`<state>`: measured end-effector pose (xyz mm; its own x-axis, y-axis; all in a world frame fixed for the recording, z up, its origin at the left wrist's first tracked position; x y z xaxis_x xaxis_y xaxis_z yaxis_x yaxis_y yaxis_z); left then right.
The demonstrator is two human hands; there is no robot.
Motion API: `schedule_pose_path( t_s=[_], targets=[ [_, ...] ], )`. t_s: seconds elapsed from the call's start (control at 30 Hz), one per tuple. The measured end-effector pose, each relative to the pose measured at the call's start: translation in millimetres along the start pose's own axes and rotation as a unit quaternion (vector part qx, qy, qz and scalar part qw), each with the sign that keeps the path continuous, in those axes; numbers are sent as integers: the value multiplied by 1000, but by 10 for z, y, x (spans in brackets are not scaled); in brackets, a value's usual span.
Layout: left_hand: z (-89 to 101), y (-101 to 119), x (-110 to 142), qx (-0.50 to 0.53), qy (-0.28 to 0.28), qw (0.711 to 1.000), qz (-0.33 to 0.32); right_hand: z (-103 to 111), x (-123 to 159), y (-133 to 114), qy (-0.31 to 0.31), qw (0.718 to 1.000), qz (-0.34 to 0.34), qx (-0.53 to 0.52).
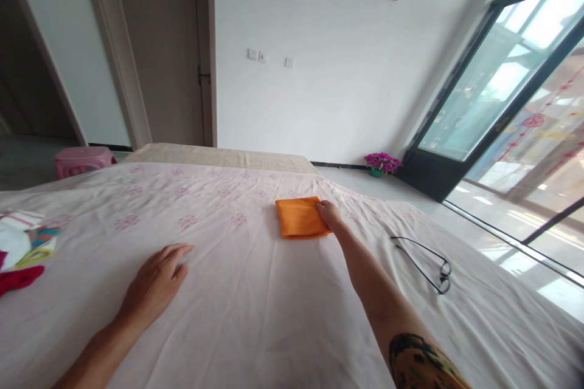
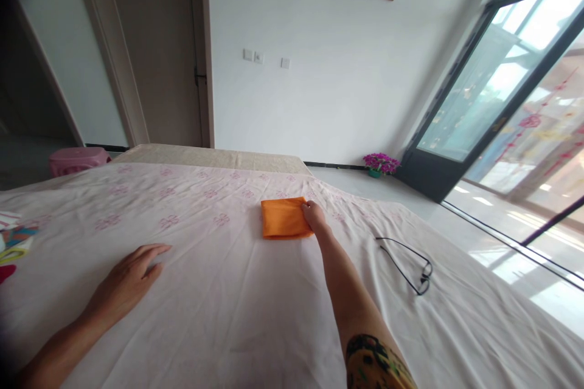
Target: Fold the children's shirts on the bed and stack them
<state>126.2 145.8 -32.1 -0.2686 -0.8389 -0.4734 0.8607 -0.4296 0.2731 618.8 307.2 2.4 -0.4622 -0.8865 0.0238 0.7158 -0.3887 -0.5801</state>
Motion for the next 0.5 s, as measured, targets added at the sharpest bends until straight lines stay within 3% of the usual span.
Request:
schedule_pose_path(
  t_s=[0.2,0.3,0.4,0.5],
  targets=[
    [-35,-24,0,-8,-6,1000,-5,82,126,-77,55,993,-11,103],
    [-50,-27,2,-9,-10,1000,-12,-7,299,-254,76,984,63,146],
    [-47,-29,5,-8,-6,1000,-10,-245,483,-361,37,961,153,228],
    [-35,-20,6,-8,-1,1000,-10,-406,563,-303,-20,948,161,275]
  ],
)
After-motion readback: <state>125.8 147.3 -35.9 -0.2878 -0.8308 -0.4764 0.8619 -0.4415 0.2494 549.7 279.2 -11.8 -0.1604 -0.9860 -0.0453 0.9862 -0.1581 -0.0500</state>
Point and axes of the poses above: each hand's wrist, its own x-axis away from the middle knuckle, its own z-axis out of the back of the hand, y = z × x, the point moved 6 cm from there along -x, towards the middle knuckle, and after that the axes turned 11 degrees about -z, right-handed, at the moved point
